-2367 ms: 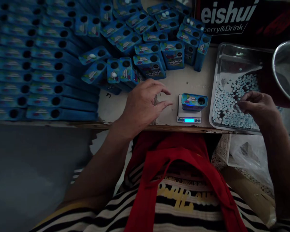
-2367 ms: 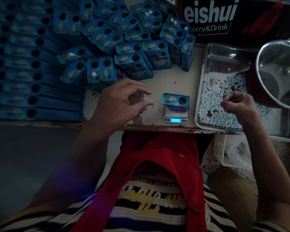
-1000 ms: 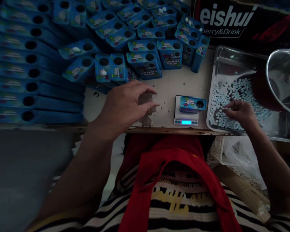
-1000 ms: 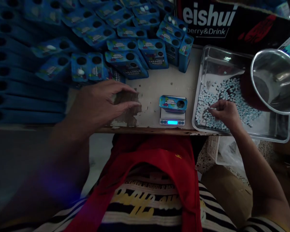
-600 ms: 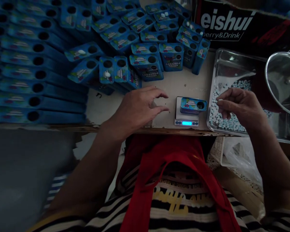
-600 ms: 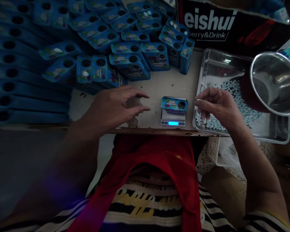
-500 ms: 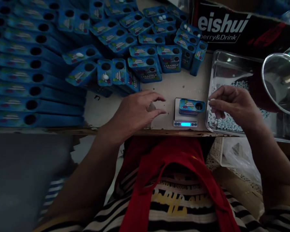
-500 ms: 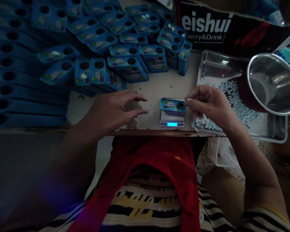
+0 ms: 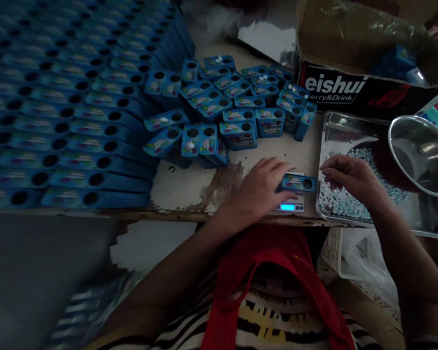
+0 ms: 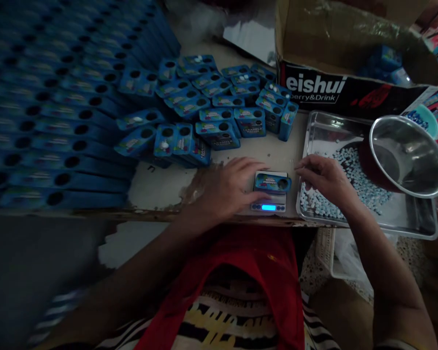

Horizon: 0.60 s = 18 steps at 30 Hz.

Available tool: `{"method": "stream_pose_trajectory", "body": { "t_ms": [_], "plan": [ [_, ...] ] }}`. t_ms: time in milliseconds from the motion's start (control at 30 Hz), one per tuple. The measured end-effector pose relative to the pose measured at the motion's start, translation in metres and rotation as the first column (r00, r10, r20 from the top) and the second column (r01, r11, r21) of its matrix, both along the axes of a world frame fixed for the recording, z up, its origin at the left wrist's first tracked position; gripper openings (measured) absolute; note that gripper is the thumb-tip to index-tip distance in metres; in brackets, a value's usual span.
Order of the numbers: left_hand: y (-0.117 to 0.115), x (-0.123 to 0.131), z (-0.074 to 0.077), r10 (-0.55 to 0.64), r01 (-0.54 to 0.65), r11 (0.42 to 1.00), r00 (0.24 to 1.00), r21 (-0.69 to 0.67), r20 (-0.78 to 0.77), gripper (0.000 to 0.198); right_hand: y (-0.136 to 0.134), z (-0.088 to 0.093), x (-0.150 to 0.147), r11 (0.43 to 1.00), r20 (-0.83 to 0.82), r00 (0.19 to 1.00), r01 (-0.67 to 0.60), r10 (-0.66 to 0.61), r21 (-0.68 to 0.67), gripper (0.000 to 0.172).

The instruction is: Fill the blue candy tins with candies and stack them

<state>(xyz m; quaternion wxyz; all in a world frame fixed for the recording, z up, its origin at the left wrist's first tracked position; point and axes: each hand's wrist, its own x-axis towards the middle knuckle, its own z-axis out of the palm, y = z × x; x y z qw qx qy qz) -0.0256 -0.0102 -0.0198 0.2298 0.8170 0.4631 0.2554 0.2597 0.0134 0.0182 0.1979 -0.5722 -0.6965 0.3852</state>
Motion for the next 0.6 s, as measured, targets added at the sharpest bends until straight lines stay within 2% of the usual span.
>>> {"method": "stream_pose_trajectory", "body": {
  "t_ms": [33,100,133,200,267,367,467,600],
  "plan": [
    [0.000,0.008,-0.002,-0.026,0.026,0.999,1.000,0.030,-0.004,0.066,0.004,-0.004,0.009,0.995,0.136,0.990,0.023,-0.036,0.099,0.026],
    [0.000,0.017,-0.005,-0.073,0.073,0.995,0.997,0.068,-0.007,0.078,0.015,-0.013,0.023,0.946,0.389,0.911,0.005,-0.138,0.325,0.021],
    [0.000,0.019,-0.007,-0.089,0.089,0.993,0.996,0.076,-0.008,0.082,0.024,-0.018,0.026,0.912,0.456,0.872,-0.031,-0.175,0.410,0.022],
    [-0.001,0.016,-0.008,-0.098,0.099,0.992,0.995,0.075,-0.012,0.086,0.048,-0.024,0.025,0.868,0.482,0.859,-0.101,-0.171,0.487,0.031],
    [-0.002,0.007,-0.007,-0.085,0.086,0.995,0.996,0.057,-0.024,0.086,0.080,-0.028,0.012,0.857,0.467,0.876,-0.145,-0.121,0.495,0.042],
    [-0.005,-0.010,-0.003,-0.043,0.044,0.998,0.999,0.034,-0.030,0.085,0.131,-0.029,-0.011,0.858,0.564,0.821,-0.220,-0.094,0.464,0.056],
    [-0.005,-0.022,0.001,-0.024,0.024,1.000,1.000,0.020,0.000,0.087,0.167,-0.030,-0.021,0.880,0.614,0.789,-0.315,0.034,0.356,0.046],
    [0.003,-0.011,-0.004,-0.054,0.055,0.998,0.997,-0.006,0.055,0.083,0.176,-0.028,-0.014,0.910,0.626,0.780,-0.243,-0.022,0.336,0.026]
  ]
}}
